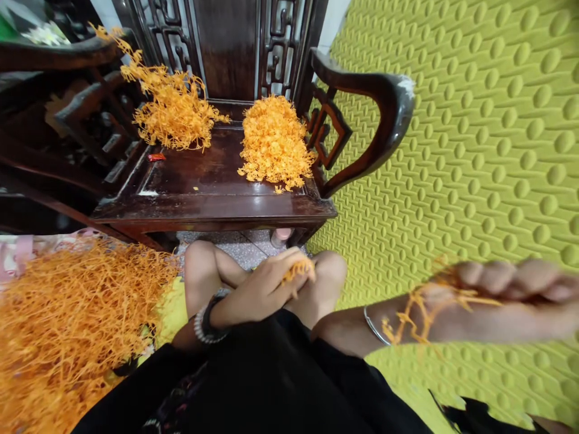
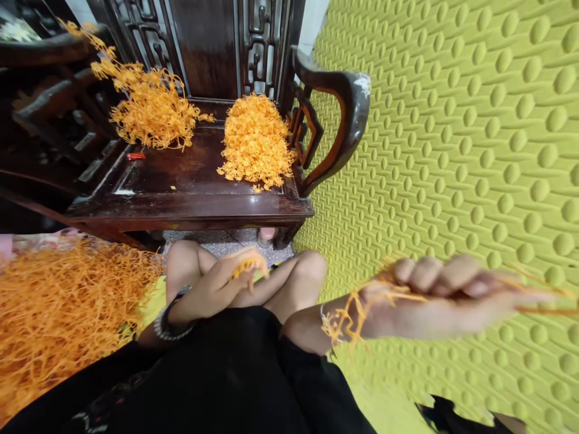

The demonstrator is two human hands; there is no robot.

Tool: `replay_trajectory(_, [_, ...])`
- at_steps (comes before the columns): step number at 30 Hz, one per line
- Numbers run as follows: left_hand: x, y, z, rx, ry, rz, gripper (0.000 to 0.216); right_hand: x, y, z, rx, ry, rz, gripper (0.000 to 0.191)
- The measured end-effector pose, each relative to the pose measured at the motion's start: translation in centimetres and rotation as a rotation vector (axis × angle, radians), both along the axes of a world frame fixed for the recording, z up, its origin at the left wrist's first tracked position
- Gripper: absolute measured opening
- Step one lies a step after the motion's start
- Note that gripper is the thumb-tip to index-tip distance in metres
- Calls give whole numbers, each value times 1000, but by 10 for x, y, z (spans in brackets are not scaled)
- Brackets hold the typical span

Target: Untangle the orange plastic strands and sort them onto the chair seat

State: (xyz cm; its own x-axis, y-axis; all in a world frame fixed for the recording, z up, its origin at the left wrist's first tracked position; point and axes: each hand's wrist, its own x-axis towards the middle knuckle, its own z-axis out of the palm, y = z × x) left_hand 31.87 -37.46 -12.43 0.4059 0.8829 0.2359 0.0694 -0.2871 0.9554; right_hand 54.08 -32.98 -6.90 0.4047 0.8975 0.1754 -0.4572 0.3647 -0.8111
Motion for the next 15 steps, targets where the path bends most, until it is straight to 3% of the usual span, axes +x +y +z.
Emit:
replay_trajectory(2, [15, 11, 2, -36, -44, 18, 29, -11, 7, 4, 204, 39, -299, 44])
replay_trajectory(4, [29, 16, 4, -58, -34, 20, 32, -27, 12, 7, 275, 23, -451, 45])
replay_trajectory(10, [47, 8, 6, 22, 140, -36, 37, -64, 18, -3, 279, -125, -467, 42])
replay_trajectory(15, [48, 7, -9, -1, 240, -114, 36, -69, 21, -6, 308, -114, -530, 38])
